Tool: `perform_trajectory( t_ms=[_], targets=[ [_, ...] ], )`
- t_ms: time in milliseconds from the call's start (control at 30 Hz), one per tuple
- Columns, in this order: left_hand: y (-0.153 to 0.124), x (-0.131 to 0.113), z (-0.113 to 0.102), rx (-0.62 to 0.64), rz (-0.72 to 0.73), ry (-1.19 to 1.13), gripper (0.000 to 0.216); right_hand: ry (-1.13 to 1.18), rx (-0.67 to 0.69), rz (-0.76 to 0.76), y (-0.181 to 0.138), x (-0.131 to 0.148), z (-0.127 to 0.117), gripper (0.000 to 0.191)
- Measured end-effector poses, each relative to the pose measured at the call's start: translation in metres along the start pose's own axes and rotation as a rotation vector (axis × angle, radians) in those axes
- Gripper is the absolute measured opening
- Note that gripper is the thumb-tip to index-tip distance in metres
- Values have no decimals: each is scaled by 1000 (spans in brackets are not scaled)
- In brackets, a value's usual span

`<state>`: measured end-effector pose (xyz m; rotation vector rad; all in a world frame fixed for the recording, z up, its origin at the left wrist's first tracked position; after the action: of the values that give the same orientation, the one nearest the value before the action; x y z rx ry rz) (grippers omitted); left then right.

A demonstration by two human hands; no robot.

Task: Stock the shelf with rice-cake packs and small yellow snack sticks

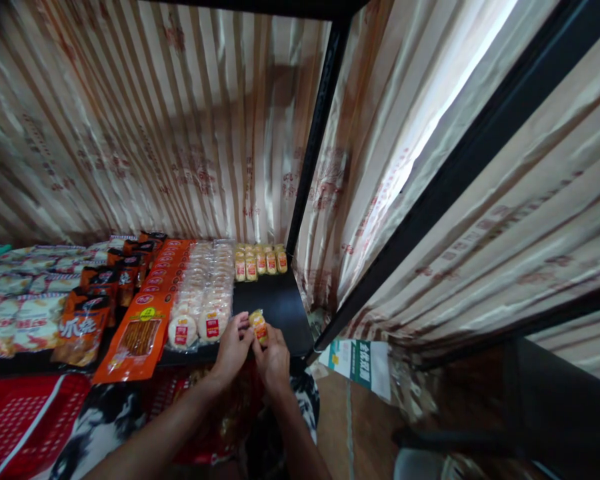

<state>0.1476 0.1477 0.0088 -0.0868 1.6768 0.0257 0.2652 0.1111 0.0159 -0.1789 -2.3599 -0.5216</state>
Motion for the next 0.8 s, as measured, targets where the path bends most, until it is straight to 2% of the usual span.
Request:
perform_trajectory(
  t_ms=[133, 233, 533, 800],
  targets=[
    [1, 0, 8, 28, 30, 77, 30, 15, -33, 29, 15, -12, 6, 37],
    [6, 0, 15, 65, -13, 88, 30, 39, -57, 39, 25, -17, 10, 35],
    [37, 2, 33, 90, -72, 97, 34, 160, -88, 74, 51, -27, 25, 41],
    [66, 10, 55, 156, 30, 171, 31, 169, -123, 116, 79, -41, 39, 44]
  ],
)
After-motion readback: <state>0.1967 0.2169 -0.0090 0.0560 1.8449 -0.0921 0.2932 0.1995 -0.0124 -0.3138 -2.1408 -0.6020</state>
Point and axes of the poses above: each hand's wrist, its own y-axis towards the middle knuckle, its own z-axis out of the palm, x = y × z, the point moved 7 cm from there along y, towards the middle knuckle, and after that the axes turned 2 degrees about -x, right-handed, at the moved point
